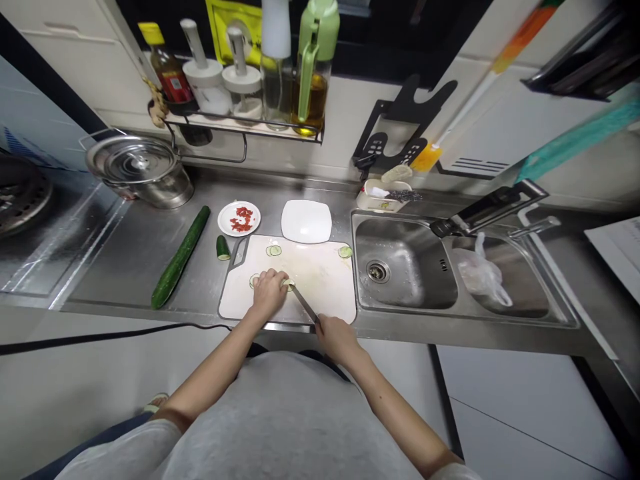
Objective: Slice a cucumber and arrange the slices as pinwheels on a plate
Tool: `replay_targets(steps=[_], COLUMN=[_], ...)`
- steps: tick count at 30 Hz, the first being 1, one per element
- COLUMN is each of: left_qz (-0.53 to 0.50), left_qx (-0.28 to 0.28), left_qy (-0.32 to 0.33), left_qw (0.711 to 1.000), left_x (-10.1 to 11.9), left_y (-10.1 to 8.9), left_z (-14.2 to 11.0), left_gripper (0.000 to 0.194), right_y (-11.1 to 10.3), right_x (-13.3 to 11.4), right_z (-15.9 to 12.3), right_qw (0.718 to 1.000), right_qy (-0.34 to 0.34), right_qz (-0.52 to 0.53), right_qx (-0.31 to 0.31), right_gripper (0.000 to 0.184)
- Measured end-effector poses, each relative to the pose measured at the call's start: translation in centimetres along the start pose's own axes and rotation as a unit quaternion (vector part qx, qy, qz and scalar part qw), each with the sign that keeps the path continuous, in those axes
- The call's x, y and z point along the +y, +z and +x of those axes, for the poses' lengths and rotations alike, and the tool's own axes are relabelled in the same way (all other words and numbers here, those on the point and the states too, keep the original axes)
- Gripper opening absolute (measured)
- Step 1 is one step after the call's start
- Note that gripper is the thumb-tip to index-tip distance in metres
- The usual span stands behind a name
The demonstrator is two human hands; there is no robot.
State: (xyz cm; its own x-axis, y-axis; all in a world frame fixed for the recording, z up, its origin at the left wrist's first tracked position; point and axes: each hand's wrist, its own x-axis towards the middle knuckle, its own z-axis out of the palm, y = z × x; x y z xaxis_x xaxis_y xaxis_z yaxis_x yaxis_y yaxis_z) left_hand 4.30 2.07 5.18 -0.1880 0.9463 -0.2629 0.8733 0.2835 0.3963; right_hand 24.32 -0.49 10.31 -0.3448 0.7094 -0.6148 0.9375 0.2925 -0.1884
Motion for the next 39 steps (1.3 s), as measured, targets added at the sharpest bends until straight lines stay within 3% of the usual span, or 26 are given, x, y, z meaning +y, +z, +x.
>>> replay_targets(steps=[25, 39], left_qz=[0.013, 0.020], left_qx=[-0.011, -0.016], left_qy=[-0.006, -0.003], left_qw=[1.000, 1.000], left_x=[0.2, 0.1], left_y=[-0.1, -0.1], left_z=[0.4, 0.5], left_gripper=[0.025, 0.024], right_y=[-1.5, -0.5], right_x=[-1.9, -1.2], right_z=[1.1, 0.5], right_qw=[0.998, 0.998], right_qy=[0.015, 0.015], right_qz=[0.011, 0.022], right_qx=[-0.061, -0.051], right_gripper=[0.031, 0.032])
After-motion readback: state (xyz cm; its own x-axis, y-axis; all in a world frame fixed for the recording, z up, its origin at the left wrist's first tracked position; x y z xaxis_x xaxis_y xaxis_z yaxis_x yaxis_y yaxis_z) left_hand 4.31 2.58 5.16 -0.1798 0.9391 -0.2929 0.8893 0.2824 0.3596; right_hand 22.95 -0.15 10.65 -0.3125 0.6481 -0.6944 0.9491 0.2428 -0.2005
